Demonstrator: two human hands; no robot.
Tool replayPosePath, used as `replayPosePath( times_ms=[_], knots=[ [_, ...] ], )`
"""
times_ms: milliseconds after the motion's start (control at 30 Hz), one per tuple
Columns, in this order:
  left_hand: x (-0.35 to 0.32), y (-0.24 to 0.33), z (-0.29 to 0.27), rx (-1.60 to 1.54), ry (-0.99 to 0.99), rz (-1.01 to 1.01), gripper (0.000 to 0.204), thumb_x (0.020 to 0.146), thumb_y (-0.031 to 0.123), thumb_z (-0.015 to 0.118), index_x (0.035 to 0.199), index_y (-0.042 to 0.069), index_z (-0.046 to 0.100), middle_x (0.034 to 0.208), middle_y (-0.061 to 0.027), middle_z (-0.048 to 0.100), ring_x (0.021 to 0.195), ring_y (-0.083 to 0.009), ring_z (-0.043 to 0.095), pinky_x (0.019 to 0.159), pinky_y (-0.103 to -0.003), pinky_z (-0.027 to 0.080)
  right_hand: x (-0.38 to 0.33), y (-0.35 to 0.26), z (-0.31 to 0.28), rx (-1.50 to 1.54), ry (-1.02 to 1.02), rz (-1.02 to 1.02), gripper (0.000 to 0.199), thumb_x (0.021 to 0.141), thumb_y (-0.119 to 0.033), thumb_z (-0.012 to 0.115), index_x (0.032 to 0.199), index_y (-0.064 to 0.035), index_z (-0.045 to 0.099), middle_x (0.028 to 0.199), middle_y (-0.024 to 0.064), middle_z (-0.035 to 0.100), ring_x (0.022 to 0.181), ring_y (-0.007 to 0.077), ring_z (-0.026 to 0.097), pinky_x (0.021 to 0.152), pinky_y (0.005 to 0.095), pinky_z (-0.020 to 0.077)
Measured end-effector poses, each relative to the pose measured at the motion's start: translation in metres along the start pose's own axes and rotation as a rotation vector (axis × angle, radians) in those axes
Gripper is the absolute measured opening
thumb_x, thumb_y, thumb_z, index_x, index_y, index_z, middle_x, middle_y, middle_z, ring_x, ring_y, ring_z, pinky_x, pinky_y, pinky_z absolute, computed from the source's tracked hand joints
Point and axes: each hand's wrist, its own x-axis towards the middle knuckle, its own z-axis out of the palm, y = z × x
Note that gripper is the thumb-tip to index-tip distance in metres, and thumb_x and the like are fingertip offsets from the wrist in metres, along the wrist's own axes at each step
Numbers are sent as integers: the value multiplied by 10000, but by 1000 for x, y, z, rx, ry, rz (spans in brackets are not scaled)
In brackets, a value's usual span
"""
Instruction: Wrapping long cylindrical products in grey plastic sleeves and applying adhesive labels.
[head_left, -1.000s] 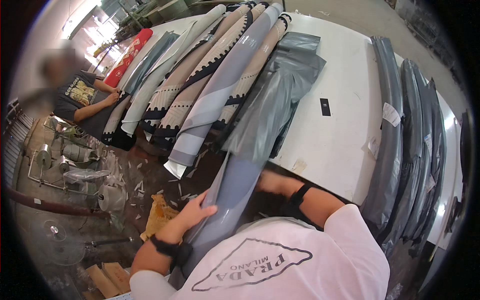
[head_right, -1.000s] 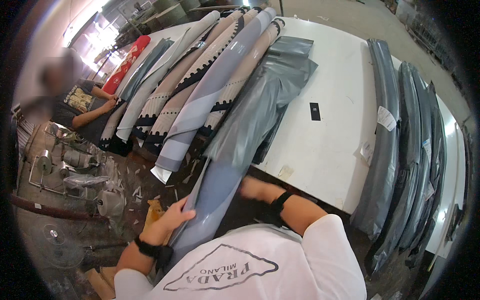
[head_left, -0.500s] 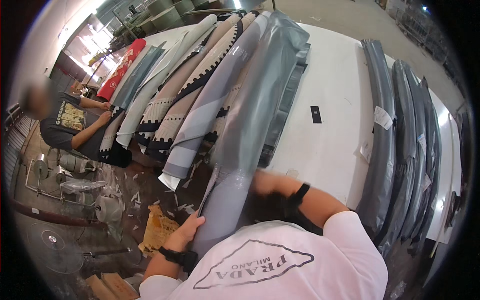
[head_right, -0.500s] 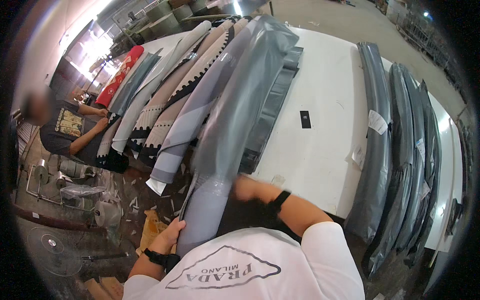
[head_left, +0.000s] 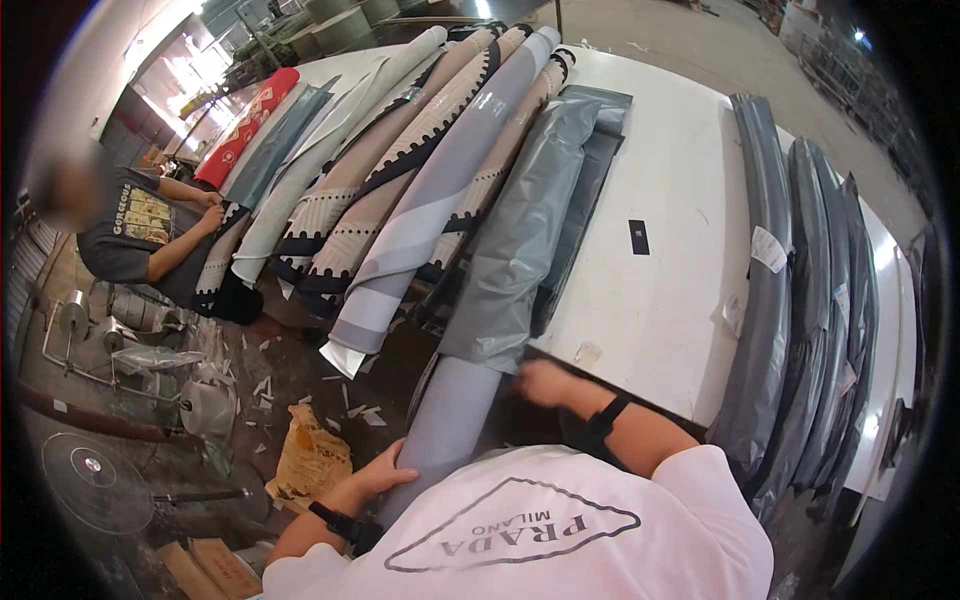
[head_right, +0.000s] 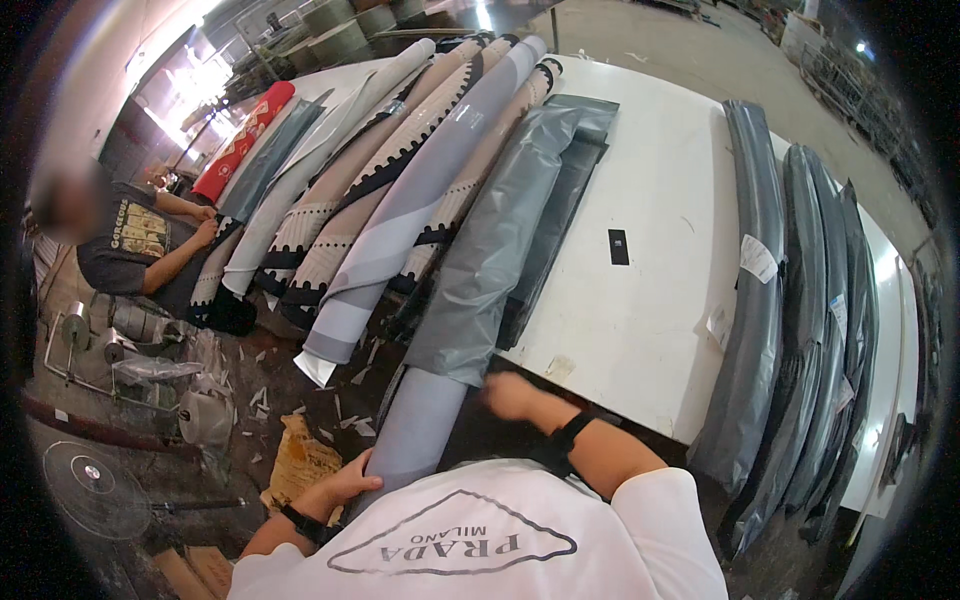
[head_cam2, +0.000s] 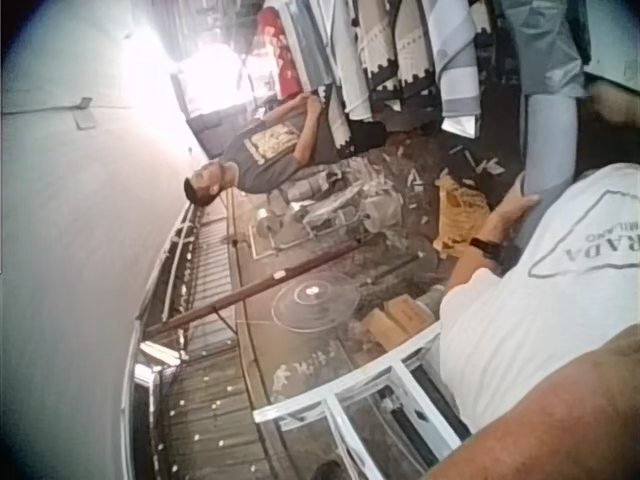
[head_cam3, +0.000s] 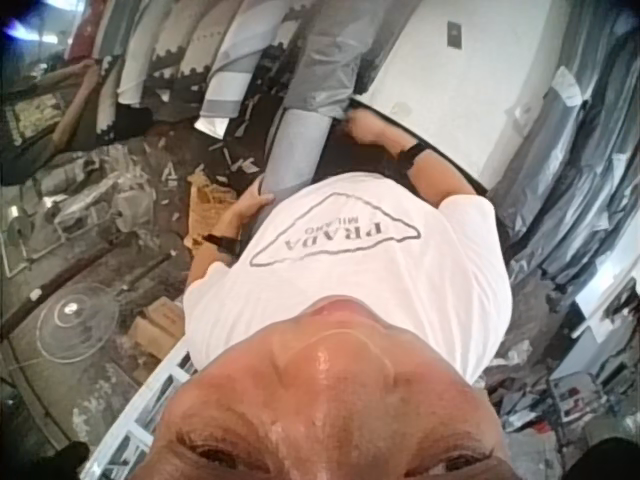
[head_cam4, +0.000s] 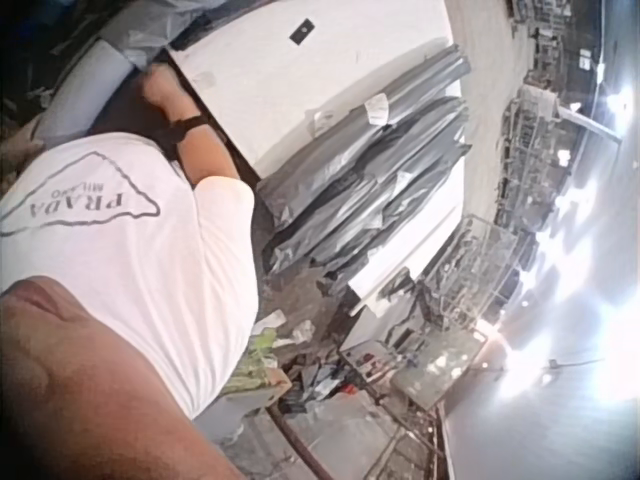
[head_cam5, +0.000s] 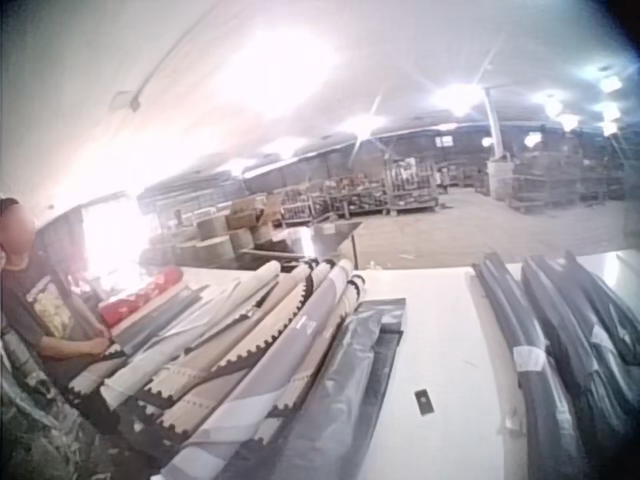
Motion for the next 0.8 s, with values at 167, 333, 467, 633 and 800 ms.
replayPosePath(
  times_ms=[167, 333, 467, 633, 800],
  knots=[
    [34, 50, 2, 76, 66, 72, 913, 632, 283, 730, 1328, -10, 215, 1258, -134, 394, 1133, -205, 407, 962, -315, 329, -10, -34, -18, 182, -67, -236, 269, 809, -223, 551, 1025, -70, 598, 894, 141, 634, 823, 271, 601, 768, 349, 449],
    [24, 38, -15, -262, -163, 61, 930, 643, 362, 717, 1333, 0, 210, 1282, -119, 365, 1168, -195, 367, 972, -312, 319, -18, -18, -58, 920, 155, 119, 247, 843, -151, 484, 996, 19, 580, 949, 103, 638, 884, 191, 578, 805, 317, 440],
    [0, 1, -3, -242, -219, -7, 954, 618, 387, 747, 1327, 8, 232, 1279, -106, 367, 1167, -191, 368, 975, -307, 316, -7, -19, -23, 625, 231, 212, 230, 825, -116, 481, 969, 27, 590, 932, 133, 637, 868, 215, 590, 787, 312, 453],
    [8, 35, -1, -116, 46, 118, 841, 671, 315, 716, 1289, -39, 268, 1223, -142, 416, 1108, -204, 419, 949, -310, 340, -11, -33, 28, 306, 147, -267, 224, 734, -41, 473, 876, -57, 646, 862, 121, 624, 817, 256, 598, 721, 331, 481],
    [7, 60, 10, -25, 62, 144, 790, 718, 300, 676, 1288, -52, 258, 1217, -160, 416, 1107, -214, 417, 946, -307, 338, -5, -20, -15, 479, 1092, 108, 208, 829, -150, 499, 977, -9, 463, 861, 157, 587, 818, 302, 579, 726, 370, 445]
  ],
)
